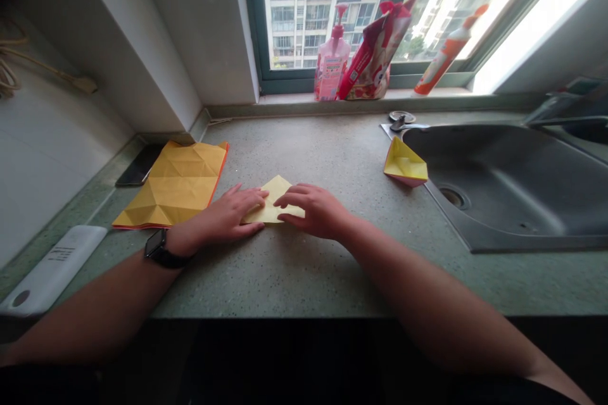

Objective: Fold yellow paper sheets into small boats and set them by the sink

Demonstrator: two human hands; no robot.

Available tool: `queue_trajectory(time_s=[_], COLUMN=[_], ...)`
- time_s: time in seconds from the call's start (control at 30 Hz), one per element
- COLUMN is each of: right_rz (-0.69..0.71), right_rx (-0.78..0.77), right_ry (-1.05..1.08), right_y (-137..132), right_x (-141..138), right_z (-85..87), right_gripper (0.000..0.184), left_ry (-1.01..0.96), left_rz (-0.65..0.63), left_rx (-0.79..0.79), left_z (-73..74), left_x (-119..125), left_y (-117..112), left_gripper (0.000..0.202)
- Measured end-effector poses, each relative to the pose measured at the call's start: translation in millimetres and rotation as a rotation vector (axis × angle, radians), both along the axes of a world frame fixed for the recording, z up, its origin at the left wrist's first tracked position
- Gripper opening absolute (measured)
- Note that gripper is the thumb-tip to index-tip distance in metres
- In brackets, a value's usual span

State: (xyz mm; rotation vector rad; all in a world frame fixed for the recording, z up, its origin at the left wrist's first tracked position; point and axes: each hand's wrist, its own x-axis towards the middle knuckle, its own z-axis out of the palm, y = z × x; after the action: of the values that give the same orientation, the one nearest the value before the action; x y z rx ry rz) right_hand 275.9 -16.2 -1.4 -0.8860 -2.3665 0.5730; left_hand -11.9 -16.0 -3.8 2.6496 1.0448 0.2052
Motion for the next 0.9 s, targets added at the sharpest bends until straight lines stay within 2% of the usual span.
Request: queue_trajectory(time_s=[0.07,0.2,0.33,0.63,0.9], right_rz=[0.014,0.035,0.029,0.034,-0.001], right_rx=[0.099,0.136,0.14,0.15,0.103], right_ry=[-0.133,-0.28,-0.282,-0.278,-0.349], right_y=[-0.3,0.9,2.9,3.0,2.5], right_x=[-1.7,-2.6,-2.2,-0.3,4.3], right_z=[-6.1,-12.1,-12.6,-11.2,0.2], right_gripper=[0.027,0.033,0.025,0.026,0.022], left_ry=[-0.017,-0.064,-0.107,-0.134,-0.137], left_rz=[-0.008,-0.032,-0.037,-0.054,-0.047], left_rx=[0.016,0.093,0.155,0.15,0.176], left_z=[-1.6,-2.9,0.4,5.1,8.4], left_x=[1.0,2.1,2.2,2.8,0.5], left_y=[1.5,4.3,4.3,2.6,0.8], left_gripper=[0.038,0.032,0.024,0.019,0.021])
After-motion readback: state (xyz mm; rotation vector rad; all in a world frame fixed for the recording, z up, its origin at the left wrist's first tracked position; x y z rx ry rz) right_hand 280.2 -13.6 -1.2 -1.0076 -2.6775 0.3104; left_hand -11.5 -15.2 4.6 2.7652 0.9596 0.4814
